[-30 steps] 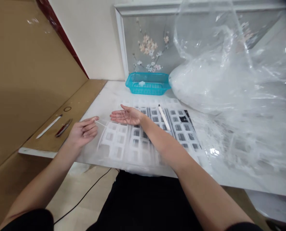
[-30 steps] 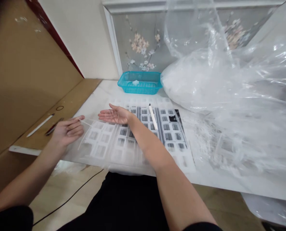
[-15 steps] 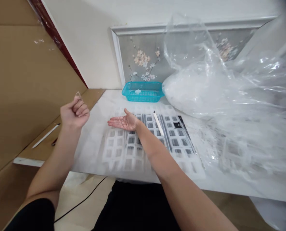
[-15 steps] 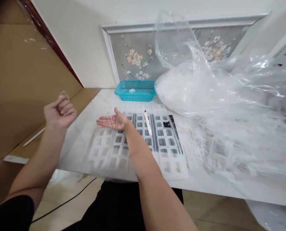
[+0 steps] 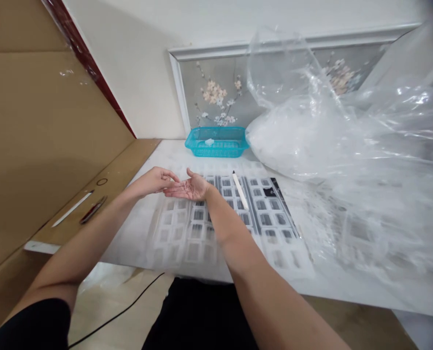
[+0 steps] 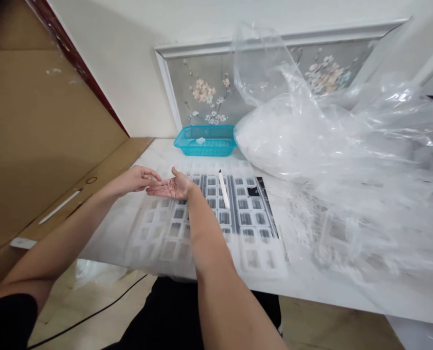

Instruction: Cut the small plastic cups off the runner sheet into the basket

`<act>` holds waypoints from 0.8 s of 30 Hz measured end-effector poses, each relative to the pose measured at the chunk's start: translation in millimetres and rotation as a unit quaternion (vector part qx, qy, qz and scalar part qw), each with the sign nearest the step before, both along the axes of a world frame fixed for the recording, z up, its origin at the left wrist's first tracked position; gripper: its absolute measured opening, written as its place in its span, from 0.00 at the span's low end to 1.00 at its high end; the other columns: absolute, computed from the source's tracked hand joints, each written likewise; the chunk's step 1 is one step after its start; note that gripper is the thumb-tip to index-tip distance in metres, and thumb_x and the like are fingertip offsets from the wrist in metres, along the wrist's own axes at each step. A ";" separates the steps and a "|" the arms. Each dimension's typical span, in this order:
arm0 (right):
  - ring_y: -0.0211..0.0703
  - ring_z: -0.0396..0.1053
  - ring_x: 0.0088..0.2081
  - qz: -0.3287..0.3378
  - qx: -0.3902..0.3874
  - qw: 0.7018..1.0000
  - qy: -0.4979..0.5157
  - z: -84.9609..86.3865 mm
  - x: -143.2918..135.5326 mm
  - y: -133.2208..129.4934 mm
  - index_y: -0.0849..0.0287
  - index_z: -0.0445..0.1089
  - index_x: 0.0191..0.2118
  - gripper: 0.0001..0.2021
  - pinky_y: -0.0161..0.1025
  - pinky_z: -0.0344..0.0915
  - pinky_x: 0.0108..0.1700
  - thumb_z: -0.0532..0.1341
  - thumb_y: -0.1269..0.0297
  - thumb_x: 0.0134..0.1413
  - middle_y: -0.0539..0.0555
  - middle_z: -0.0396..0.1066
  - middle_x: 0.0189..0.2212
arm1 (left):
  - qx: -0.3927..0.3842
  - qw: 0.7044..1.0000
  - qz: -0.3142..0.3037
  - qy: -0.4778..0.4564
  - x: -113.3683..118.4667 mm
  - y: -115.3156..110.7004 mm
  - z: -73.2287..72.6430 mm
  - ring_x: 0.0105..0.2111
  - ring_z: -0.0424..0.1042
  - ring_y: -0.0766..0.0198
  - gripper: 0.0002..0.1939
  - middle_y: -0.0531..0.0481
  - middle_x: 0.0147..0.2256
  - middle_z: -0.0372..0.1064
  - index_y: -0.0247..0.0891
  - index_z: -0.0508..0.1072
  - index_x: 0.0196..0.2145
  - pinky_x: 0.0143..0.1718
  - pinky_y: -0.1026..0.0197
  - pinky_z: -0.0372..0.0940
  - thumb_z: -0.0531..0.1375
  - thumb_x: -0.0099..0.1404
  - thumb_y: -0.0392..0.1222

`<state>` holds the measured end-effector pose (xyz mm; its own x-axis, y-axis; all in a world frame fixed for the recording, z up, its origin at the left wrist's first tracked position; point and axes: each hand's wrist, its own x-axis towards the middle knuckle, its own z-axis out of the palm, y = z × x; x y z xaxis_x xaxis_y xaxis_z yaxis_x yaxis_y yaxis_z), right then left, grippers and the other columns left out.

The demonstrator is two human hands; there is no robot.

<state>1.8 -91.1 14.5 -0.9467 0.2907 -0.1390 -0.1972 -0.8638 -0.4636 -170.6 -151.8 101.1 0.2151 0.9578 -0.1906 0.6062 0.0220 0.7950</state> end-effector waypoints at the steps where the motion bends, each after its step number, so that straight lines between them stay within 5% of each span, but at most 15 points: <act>1: 0.57 0.77 0.47 -0.002 0.000 1.000 0.000 -0.6 0.3 0.6 0.84 0.63 0.53 0.45 0.45 0.76 0.43 0.33 0.39 0.65 0.78 0.75 0.40 | 0.006 1.000 -0.002 0.001 0.2 0.1 1.4 0.13 0.49 0.74 0.14 0.59 0.14 0.53 0.34 0.79 0.36 0.15 0.69 0.40 0.69 0.55 0.46; 6: 0.56 0.78 0.44 -0.005 -0.004 1.000 -0.003 -3.1 0.4 4.2 0.80 0.65 0.51 0.51 0.44 0.77 0.39 0.29 0.32 0.58 0.75 0.76 0.37 | 0.012 1.000 -0.007 0.008 -0.4 -8.9 0.4 0.13 0.47 0.75 0.19 0.61 0.14 0.50 0.35 0.79 0.37 0.15 0.68 0.40 0.70 0.53 0.51; 11: 0.55 0.78 0.43 0.021 0.006 1.000 -0.005 -3.2 0.9 6.4 0.79 0.65 0.52 0.54 0.43 0.77 0.38 0.28 0.29 0.54 0.76 0.76 0.39 | 0.080 0.995 0.052 -0.036 1.9 -22.1 -13.2 0.13 0.52 0.73 0.20 0.60 0.15 0.55 0.36 0.75 0.42 0.15 0.69 0.45 0.67 0.57 0.52; 15: 0.57 0.79 0.41 0.042 0.026 0.999 -0.007 -3.9 2.5 7.2 0.77 0.67 0.50 0.57 0.52 0.76 0.43 0.26 0.27 0.50 0.75 0.76 0.37 | 0.128 0.985 0.089 -0.068 5.1 -41.4 -23.2 0.14 0.52 0.72 0.16 0.59 0.17 0.58 0.37 0.71 0.37 0.16 0.68 0.45 0.62 0.62 0.54; 20: 0.59 0.78 0.43 0.056 0.045 0.997 0.005 -4.0 2.6 6.3 0.77 0.67 0.50 0.59 0.55 0.75 0.43 0.24 0.26 0.47 0.77 0.76 0.41 | 0.093 0.994 0.025 0.053 13.4 -84.2 -35.4 0.20 0.56 0.68 0.19 0.54 0.19 0.61 0.36 0.72 0.26 0.22 0.65 0.48 0.61 0.63 0.56; 24: 0.63 0.75 0.48 0.052 0.047 0.997 0.012 -1.6 2.1 4.2 0.78 0.66 0.52 0.60 0.57 0.73 0.46 0.26 0.24 0.45 0.78 0.73 0.46 | -0.011 0.992 -0.037 0.123 23.2 -112.0 -44.1 0.19 0.54 0.67 0.18 0.55 0.17 0.58 0.36 0.77 0.29 0.21 0.64 0.44 0.62 0.61 0.56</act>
<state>3.9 -86.8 13.0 -0.9751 0.2016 -0.0922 -0.1211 -0.8328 -0.5402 -147.4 -263.8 57.0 0.2287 0.9365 -0.2659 0.7819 -0.0140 0.6232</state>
